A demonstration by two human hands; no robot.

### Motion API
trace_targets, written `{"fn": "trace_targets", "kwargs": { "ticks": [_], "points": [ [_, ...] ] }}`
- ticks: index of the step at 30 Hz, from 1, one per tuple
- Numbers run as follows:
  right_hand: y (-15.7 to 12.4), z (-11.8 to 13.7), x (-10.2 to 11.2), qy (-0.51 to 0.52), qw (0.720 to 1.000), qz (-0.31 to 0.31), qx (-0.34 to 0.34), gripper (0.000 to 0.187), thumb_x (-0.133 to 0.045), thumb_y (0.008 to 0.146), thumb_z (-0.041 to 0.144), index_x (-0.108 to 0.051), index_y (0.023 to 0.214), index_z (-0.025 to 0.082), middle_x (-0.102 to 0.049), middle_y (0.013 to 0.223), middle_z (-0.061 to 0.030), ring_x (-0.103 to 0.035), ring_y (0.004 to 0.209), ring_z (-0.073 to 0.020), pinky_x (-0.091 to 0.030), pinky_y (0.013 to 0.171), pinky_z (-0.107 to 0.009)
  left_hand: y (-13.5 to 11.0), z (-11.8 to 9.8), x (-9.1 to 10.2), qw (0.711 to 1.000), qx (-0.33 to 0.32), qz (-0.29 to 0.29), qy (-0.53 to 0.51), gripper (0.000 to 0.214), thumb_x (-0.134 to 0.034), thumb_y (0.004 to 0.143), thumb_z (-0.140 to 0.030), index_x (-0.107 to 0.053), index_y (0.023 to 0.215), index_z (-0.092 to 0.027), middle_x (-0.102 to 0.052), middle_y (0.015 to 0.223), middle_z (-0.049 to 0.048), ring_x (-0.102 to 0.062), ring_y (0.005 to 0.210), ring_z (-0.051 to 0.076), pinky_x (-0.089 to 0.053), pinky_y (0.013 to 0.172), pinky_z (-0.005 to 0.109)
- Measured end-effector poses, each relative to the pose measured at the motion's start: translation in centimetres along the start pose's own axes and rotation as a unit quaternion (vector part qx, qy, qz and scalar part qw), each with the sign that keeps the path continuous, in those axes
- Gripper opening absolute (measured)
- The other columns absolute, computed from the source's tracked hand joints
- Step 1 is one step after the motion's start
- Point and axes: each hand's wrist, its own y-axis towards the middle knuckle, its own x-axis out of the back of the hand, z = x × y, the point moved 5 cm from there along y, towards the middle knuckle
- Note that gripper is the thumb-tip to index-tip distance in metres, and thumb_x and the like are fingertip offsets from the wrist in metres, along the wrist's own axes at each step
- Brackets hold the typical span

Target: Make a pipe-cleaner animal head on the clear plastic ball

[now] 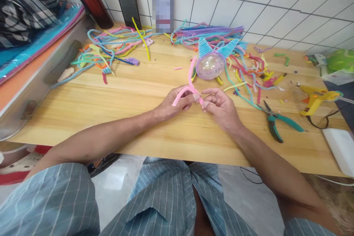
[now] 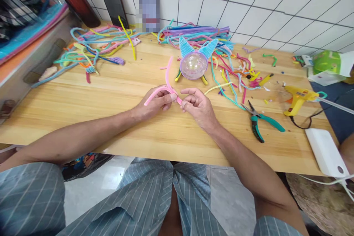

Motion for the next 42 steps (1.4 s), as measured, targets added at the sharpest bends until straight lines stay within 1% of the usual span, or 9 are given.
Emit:
{"fn": "trace_targets", "kwargs": {
  "ticks": [4, 7, 10, 16, 22, 27, 32, 38, 42],
  "points": [
    [0.0, 0.0, 0.3, -0.022, 1.000, -0.011, -0.001, 0.033, -0.084, 0.076, 0.031, -0.064, 0.102, 0.025, -0.069, 0.070, 0.0064, -0.060, 0.061, -0.0118, -0.047, 0.064, -0.028, 0.4, -0.4, 0.6, 0.999, -0.015, -0.024, -0.029, 0.048, -0.093, 0.082, -0.059, -0.070, 0.086, -0.017, -0.055, 0.057, -0.0064, -0.045, 0.050, 0.006, -0.033, 0.050, 0.022],
    [-0.1, 0.1, 0.6, -0.041, 0.999, -0.017, 0.005, 0.031, -0.083, 0.076, 0.031, -0.064, 0.100, 0.024, -0.068, 0.069, 0.0058, -0.059, 0.062, -0.0122, -0.046, 0.062, -0.027, 0.9, -0.7, 1.0, 0.997, -0.030, -0.036, -0.057, 0.051, -0.093, 0.080, -0.063, -0.070, 0.084, -0.017, -0.054, 0.057, -0.0066, -0.045, 0.049, 0.006, -0.032, 0.049, 0.022],
    [-0.2, 0.2, 0.8, -0.061, 0.998, -0.022, 0.007, 0.030, -0.082, 0.076, 0.032, -0.065, 0.098, 0.024, -0.067, 0.069, 0.0051, -0.057, 0.062, -0.0123, -0.044, 0.061, -0.027, 1.4, -0.8, 1.4, 0.997, -0.026, -0.039, -0.063, 0.054, -0.093, 0.078, -0.066, -0.069, 0.080, -0.017, -0.051, 0.054, -0.0069, -0.043, 0.046, 0.005, -0.029, 0.048, 0.022],
    [-0.2, 0.1, 1.0, -0.086, 0.996, -0.007, -0.003, 0.027, -0.081, 0.077, 0.033, -0.067, 0.098, 0.023, -0.067, 0.071, 0.0036, -0.057, 0.063, -0.0125, -0.042, 0.059, -0.026, 1.7, -1.1, 1.8, 0.992, -0.015, -0.067, -0.101, 0.061, -0.099, 0.067, -0.066, -0.066, 0.080, -0.016, -0.065, 0.071, -0.0041, -0.048, 0.047, 0.003, -0.032, 0.046, 0.021],
    [-0.2, 0.2, 0.8, -0.086, 0.996, 0.007, -0.020, 0.026, -0.080, 0.074, 0.031, -0.070, 0.096, 0.023, -0.067, 0.071, 0.0031, -0.057, 0.063, -0.0124, -0.044, 0.061, -0.027, 1.8, -1.3, 2.1, 0.991, -0.020, -0.074, -0.110, 0.053, -0.096, 0.077, -0.057, -0.060, 0.082, -0.018, -0.061, 0.067, -0.0069, -0.047, 0.046, 0.003, -0.033, 0.045, 0.020],
    [-0.1, 0.1, 0.9, -0.064, 0.997, 0.004, -0.037, 0.026, -0.079, 0.072, 0.029, -0.072, 0.097, 0.023, -0.067, 0.069, 0.0038, -0.056, 0.061, -0.0118, -0.043, 0.060, -0.027, 2.0, -1.9, 2.3, 0.988, -0.047, -0.072, -0.126, 0.050, -0.095, 0.080, -0.052, -0.058, 0.080, -0.018, -0.060, 0.065, -0.0079, -0.047, 0.044, 0.002, -0.032, 0.044, 0.018],
    [0.0, -0.4, 0.9, -0.049, 0.997, 0.010, -0.052, 0.029, -0.079, 0.070, 0.028, -0.074, 0.098, 0.023, -0.068, 0.068, 0.0040, -0.057, 0.060, -0.0120, -0.043, 0.061, -0.027, 2.2, -2.3, 2.8, 0.987, -0.043, -0.105, -0.115, 0.046, -0.090, 0.087, -0.046, -0.053, 0.080, -0.019, -0.060, 0.066, -0.0084, -0.047, 0.044, 0.002, -0.032, 0.044, 0.017],
    [0.1, -0.8, 1.2, -0.069, 0.995, 0.005, -0.068, 0.025, -0.078, 0.071, 0.029, -0.077, 0.095, 0.022, -0.067, 0.067, 0.0042, -0.057, 0.060, -0.0119, -0.044, 0.062, -0.028, 2.3, -2.5, 2.8, 0.988, -0.078, -0.083, -0.107, 0.050, -0.092, 0.085, -0.052, -0.054, 0.083, -0.019, -0.063, 0.069, -0.0078, -0.049, 0.046, 0.002, -0.032, 0.044, 0.017],
    [0.0, -0.1, 1.0, -0.114, 0.991, 0.044, -0.061, 0.018, -0.077, 0.078, 0.034, -0.079, 0.091, 0.022, -0.070, 0.072, 0.0017, -0.060, 0.066, -0.0138, -0.049, 0.069, -0.030, 2.2, -2.6, 2.5, 0.991, -0.068, -0.081, -0.079, 0.050, -0.091, 0.085, -0.053, -0.053, 0.083, -0.020, -0.063, 0.069, -0.0075, -0.049, 0.047, 0.002, -0.034, 0.045, 0.017]
  ]
}}
